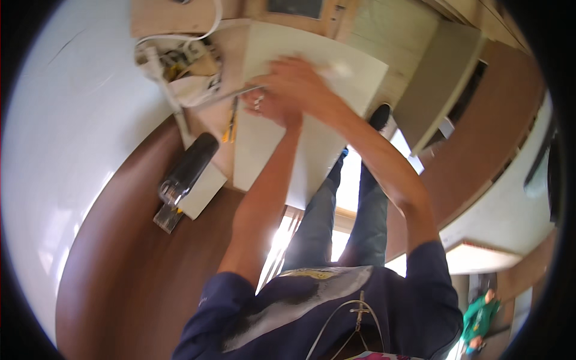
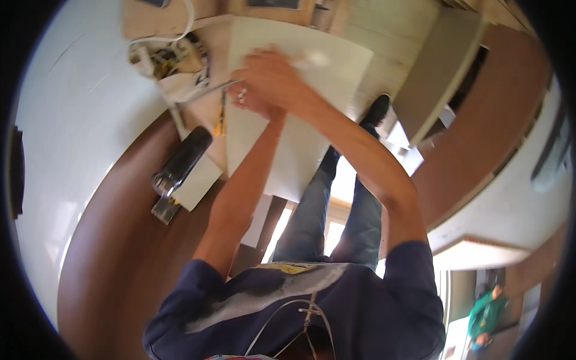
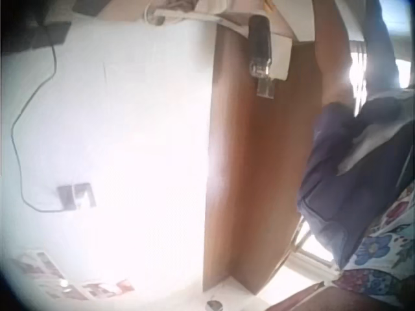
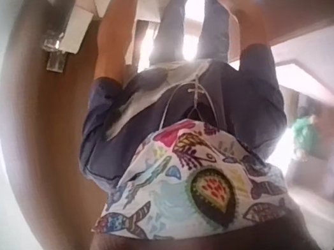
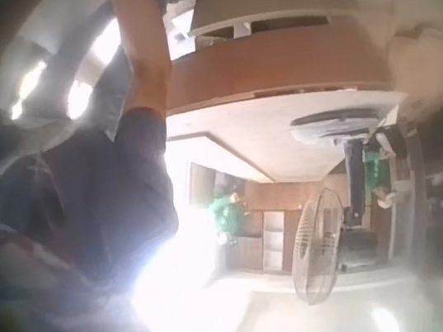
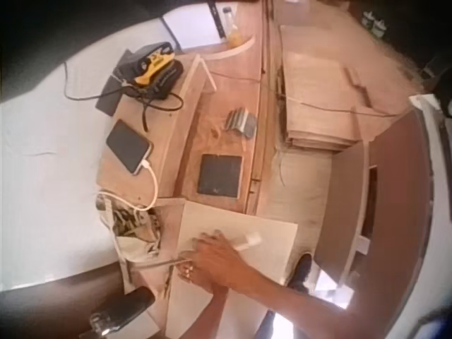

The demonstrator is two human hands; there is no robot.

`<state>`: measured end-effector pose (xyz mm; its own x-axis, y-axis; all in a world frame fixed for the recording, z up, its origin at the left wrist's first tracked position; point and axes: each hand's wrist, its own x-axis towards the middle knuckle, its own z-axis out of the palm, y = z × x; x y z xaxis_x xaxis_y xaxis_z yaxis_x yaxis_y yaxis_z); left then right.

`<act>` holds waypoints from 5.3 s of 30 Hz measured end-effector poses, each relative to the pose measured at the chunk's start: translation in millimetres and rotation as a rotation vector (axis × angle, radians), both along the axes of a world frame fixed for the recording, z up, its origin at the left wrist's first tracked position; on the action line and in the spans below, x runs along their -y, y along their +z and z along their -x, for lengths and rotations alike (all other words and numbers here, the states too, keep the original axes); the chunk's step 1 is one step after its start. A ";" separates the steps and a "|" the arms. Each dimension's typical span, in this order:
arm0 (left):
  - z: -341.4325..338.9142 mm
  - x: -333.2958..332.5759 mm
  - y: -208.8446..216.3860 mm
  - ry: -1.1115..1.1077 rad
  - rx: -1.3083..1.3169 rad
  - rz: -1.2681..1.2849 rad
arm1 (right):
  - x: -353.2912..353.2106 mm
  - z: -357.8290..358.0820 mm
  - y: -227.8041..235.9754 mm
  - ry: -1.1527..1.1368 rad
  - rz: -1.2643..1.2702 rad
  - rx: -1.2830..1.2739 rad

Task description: The person scores a wood board with a utility knife, then sands the edges of several boards with a sanding block before measuring one with a tape measure and marking it with a pencil.

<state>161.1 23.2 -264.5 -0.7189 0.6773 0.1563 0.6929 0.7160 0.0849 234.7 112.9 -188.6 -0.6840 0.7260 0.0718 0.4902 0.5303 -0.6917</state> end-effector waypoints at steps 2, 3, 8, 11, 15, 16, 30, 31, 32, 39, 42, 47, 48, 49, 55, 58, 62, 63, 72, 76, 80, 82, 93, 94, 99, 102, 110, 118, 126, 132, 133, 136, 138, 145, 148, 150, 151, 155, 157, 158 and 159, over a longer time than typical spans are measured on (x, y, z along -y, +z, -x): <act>-22.1 -8.8 -9.5 -0.020 0.036 -0.012 | 0.9 50.8 -56.0 0.031 -0.196 -0.162; -27.4 -11.4 -10.6 -0.020 0.046 -0.018 | -8.4 78.1 -58.0 0.079 -0.275 -0.088; -26.4 -8.8 -4.6 0.022 0.080 -0.021 | -27.8 95.2 -25.6 0.316 -0.339 0.028; -15.5 -7.8 4.0 0.055 0.092 -0.018 | -11.1 27.3 -7.4 -0.200 0.025 -0.459; -14.5 -8.5 7.0 0.044 0.103 -0.023 | -3.1 -131.8 -23.6 -1.004 -0.047 0.018; -14.0 -7.9 5.3 0.035 0.103 -0.024 | 8.4 -151.0 -26.9 -1.083 0.180 -0.156; -22.6 -10.0 -0.3 -0.093 -0.023 -0.132 | 27.4 -218.7 -65.5 -0.912 0.950 -0.598; -23.5 -9.6 0.1 -0.093 0.007 -0.141 | 29.5 -218.5 -69.2 -0.928 0.958 -0.693; -22.8 -7.4 -0.3 -0.090 0.034 -0.149 | 30.7 -216.9 -71.0 -0.940 0.966 -0.788; -21.8 -6.3 -2.9 -0.071 0.102 -0.220 | 38.7 -216.6 -80.3 -0.952 1.060 -0.890; -22.4 -6.6 -2.3 -0.063 0.118 -0.217 | 40.2 -215.5 -79.4 -1.008 1.068 -0.885; -29.9 -10.5 -0.1 -0.026 0.233 -0.255 | 42.1 -222.2 -83.8 -0.909 1.130 -0.924; -33.9 -12.4 0.4 -0.034 0.228 -0.249 | 41.6 -224.8 -87.8 -0.915 1.134 -0.933; -38.3 -13.7 0.7 -0.007 0.278 -0.273 | 41.3 -227.3 -91.8 -0.892 1.112 -0.984; -32.1 -14.1 -1.4 -0.033 0.158 -0.245 | 33.2 -229.5 -92.0 -0.809 1.170 -0.996; -37.6 -16.6 0.5 -0.001 0.235 -0.223 | 39.6 -235.5 -98.9 -0.812 1.159 -1.017; -16.8 -3.9 -3.9 -0.069 0.121 -0.224 | 4.2 -239.7 -82.7 -0.944 0.856 -0.846; -15.9 -1.5 -3.7 -0.060 0.113 -0.228 | -17.1 -236.3 -70.0 -0.930 0.860 -0.848; -21.0 -12.8 4.7 -0.085 0.029 -0.103 | -171.3 -70.1 -31.4 -0.089 -0.201 0.099; -19.5 -10.1 -0.7 -0.086 -0.064 -0.089 | -193.1 -68.8 -57.3 -0.099 -0.271 0.138; -15.8 -11.3 1.9 -0.039 0.026 -0.094 | -204.0 -134.6 5.4 -0.111 0.181 -0.099; -17.2 -10.5 4.2 -0.044 0.008 -0.089 | -201.2 -182.7 15.1 -0.208 0.718 -0.435; -29.5 -16.0 -0.8 -0.012 0.160 -0.185 | -42.8 -319.8 -66.6 -0.501 1.535 -0.543; -31.8 -19.1 0.1 0.036 0.220 -0.209 | -45.9 -317.6 -69.8 -0.445 1.442 -0.494; -38.1 -20.3 1.6 0.093 0.244 -0.149 | -57.5 -272.8 -109.9 -0.333 1.341 -0.438; -33.0 -21.2 -0.5 0.095 0.278 -0.152 | -77.7 -261.1 -118.8 -0.219 1.435 -0.285; -37.1 -21.8 3.9 0.100 0.263 -0.126 | -71.9 -279.8 -103.2 -0.248 1.456 -0.339; -27.5 -14.4 -2.4 0.063 0.259 -0.158 | -93.8 -294.7 -109.8 -0.009 1.372 -0.339; -30.2 -16.3 -1.5 0.091 0.310 -0.153 | -98.4 -274.4 -123.8 -0.047 1.411 -0.391; -27.7 -12.4 -5.1 0.068 0.301 -0.125 | -88.2 -257.8 -120.9 -0.097 1.503 -0.374; -27.2 -14.2 -7.6 0.063 0.300 -0.148 | -95.8 -253.0 -122.2 -0.099 1.499 -0.373; -32.0 -19.4 -0.9 0.077 0.303 -0.115 | -104.7 -260.1 -127.2 -0.046 1.459 -0.373; -25.1 -13.8 -0.3 0.042 0.270 -0.126 | -92.7 -282.9 -116.8 -0.016 1.391 -0.365; -24.0 -12.6 -2.4 0.034 0.273 -0.084 | -100.3 -241.0 -115.7 -0.101 1.517 -0.301; -20.6 -8.9 -1.7 0.062 0.250 -0.109 | -90.0 -276.9 -115.6 -0.125 1.436 -0.417; -44.1 -29.7 5.1 0.149 0.279 -0.098 | -79.8 -286.7 -108.2 -0.105 1.432 -0.394; -46.0 -27.2 6.8 0.192 0.295 -0.091 | -77.8 -280.1 -104.1 -0.181 1.490 -0.395; -27.5 -18.7 -7.3 0.008 0.237 -0.158 | -101.2 -258.2 -97.9 -0.202 1.478 -0.178; -22.6 -12.0 -0.5 0.028 0.193 -0.129 | -112.6 -280.6 -79.9 -0.211 1.122 -0.218; -24.0 -12.6 -1.0 0.037 0.181 -0.138 | -130.3 -290.1 -60.7 -0.246 1.085 -0.291; -26.0 -15.5 -1.0 0.067 0.175 -0.116 | -146.3 -287.2 -44.4 -0.241 0.947 -0.279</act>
<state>187.0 38.7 -265.5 -0.7849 0.6115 0.0998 0.6115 0.7385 0.2841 521.9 259.2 -233.0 -0.5584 0.6838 -0.4697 0.2686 -0.3867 -0.8822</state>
